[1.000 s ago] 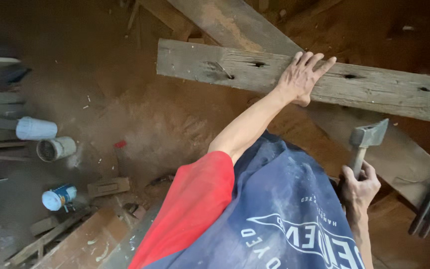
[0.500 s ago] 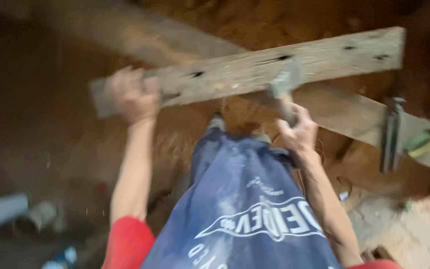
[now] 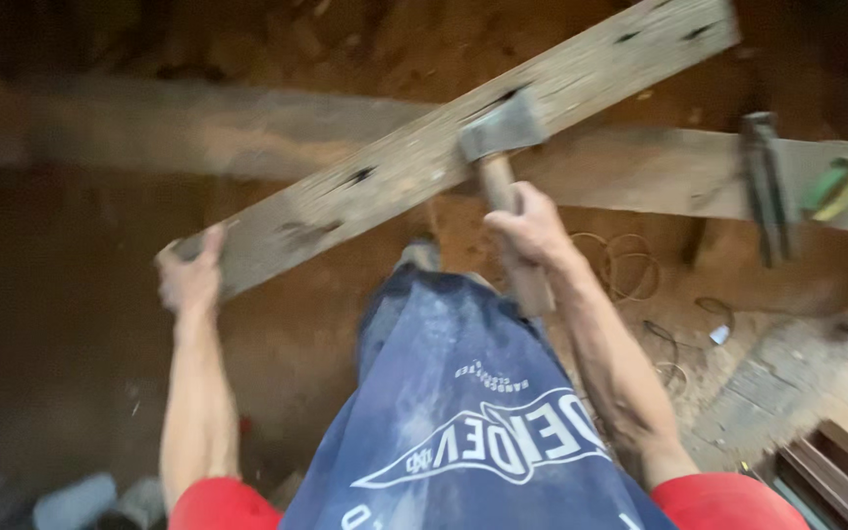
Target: The person removes nails from a wooden plank using a hammer and pliers, then measures and cuts the plank with a circular saw. The person repeatedly strikes the plank with the axe and pulls out nails before measuring and cutting the wood.
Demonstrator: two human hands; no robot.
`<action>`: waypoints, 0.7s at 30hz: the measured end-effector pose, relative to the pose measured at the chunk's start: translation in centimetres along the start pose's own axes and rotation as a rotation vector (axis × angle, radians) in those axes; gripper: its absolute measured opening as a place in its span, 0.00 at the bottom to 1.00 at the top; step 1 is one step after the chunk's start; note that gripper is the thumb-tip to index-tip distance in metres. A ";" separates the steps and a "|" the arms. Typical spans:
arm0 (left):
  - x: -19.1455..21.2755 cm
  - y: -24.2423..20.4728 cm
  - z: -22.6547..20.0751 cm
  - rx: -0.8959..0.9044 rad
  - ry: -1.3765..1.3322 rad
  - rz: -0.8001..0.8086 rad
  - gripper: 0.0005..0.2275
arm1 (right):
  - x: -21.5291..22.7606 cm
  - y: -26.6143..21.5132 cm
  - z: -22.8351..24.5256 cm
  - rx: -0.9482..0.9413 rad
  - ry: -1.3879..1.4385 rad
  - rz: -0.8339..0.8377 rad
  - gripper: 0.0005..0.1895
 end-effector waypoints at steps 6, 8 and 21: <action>-3.7 -3.7 3.3 0.019 -0.107 0.227 0.50 | -2.3 -4.0 2.0 0.072 -0.001 -0.123 0.32; -3.8 -3.7 4.3 -0.080 -0.048 0.237 0.49 | -3.2 -7.3 1.7 0.101 -0.082 -0.210 0.31; -5.9 0.1 4.8 -0.336 -0.205 0.951 0.29 | -11.4 -21.5 -5.5 -0.011 -0.456 -0.460 0.18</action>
Point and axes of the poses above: each hand's wrist, its own y-axis towards the middle knuckle, its own x-axis out of the back of the hand, z = x × y, the point moved 6 cm from there along y, towards the middle knuckle
